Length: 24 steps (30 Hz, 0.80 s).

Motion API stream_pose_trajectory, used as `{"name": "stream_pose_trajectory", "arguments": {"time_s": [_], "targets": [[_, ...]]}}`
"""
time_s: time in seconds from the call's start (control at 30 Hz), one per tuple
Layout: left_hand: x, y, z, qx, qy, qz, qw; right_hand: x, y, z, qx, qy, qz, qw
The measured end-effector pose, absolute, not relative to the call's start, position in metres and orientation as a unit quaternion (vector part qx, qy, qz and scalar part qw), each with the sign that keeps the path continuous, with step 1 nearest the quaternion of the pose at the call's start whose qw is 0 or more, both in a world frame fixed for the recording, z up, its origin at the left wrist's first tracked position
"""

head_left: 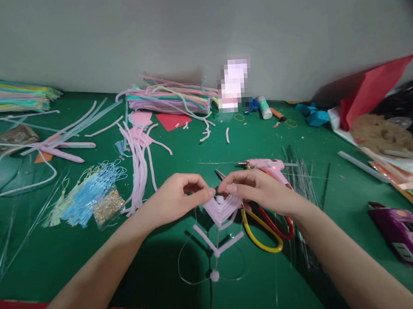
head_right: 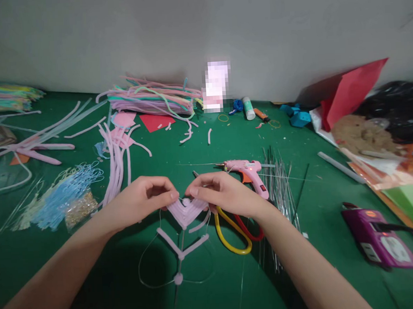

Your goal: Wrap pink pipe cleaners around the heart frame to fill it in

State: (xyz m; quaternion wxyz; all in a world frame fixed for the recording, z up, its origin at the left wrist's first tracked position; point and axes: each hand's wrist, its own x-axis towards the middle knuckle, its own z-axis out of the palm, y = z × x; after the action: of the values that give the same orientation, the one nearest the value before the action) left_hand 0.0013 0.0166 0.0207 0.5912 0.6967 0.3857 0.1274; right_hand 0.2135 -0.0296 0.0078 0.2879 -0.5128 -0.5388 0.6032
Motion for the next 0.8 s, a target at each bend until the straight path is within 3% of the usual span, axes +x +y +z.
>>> {"name": "stream_pose_trajectory", "arguments": {"time_s": [0.8], "targets": [[0.004, 0.012, 0.019, 0.699, 0.358, 0.124, 0.607, 0.189, -0.046, 0.006, -0.554, -0.513, 0.589, 0.289]]}}
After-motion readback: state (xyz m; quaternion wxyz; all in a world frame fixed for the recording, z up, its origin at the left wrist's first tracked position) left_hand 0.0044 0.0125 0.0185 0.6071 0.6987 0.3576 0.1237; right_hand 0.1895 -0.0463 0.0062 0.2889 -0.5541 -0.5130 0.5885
